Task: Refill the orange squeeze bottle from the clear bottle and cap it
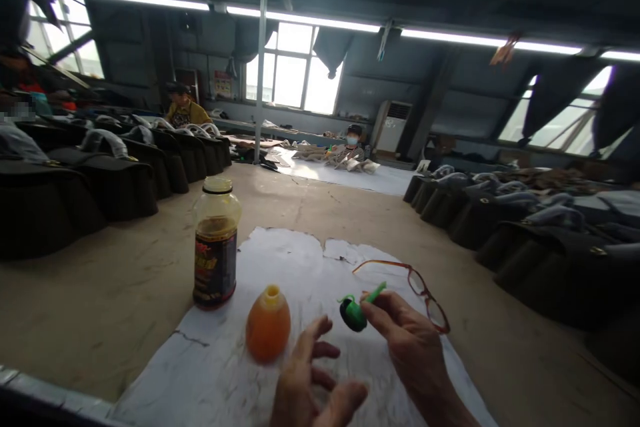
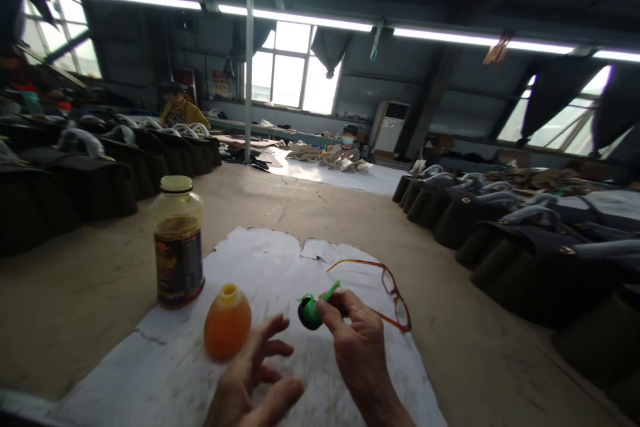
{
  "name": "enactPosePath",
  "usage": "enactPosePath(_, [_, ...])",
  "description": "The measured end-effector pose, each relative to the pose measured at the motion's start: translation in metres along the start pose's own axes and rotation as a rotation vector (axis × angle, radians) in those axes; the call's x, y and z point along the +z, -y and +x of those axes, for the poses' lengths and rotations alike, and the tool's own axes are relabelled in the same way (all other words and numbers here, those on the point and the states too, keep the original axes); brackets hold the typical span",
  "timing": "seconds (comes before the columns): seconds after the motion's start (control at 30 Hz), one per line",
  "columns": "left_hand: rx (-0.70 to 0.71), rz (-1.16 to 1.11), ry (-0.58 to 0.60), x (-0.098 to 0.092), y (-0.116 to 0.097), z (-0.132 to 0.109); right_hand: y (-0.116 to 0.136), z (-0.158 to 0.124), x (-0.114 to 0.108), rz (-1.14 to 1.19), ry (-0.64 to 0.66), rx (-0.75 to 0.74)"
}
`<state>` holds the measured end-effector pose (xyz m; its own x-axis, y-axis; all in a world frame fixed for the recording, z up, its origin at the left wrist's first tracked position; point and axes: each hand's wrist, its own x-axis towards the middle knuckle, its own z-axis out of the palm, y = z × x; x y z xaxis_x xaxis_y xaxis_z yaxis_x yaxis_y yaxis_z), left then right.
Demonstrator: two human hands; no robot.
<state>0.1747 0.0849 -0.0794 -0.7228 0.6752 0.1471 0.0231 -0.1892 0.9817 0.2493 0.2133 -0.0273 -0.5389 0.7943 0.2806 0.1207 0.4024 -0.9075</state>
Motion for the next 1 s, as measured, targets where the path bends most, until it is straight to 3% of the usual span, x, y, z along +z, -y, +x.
enactPosePath(0.17, [-0.176, -0.177, 0.219, 0.014, -0.003, 0.032, 0.009, -0.009, -0.009, 0.110, 0.058, -0.021])
enactPosePath(0.33, [-0.200, -0.408, 0.354, 0.020, -0.013, 0.034, 0.013, -0.014, -0.013, 0.152, 0.107, -0.016])
enactPosePath(0.57, [-0.214, -0.537, 0.310, 0.020, -0.020, 0.028, 0.017, -0.017, -0.009, 0.172, 0.100, -0.006])
enactPosePath(0.8, [-0.283, -0.495, 0.197, 0.013, -0.021, 0.018, 0.030, -0.011, -0.013, 0.277, -0.069, -0.028])
enactPosePath(1.0, [-0.362, -0.583, 0.169, -0.012, -0.010, -0.006, 0.056, 0.006, -0.022, 0.509, -0.102, -0.071])
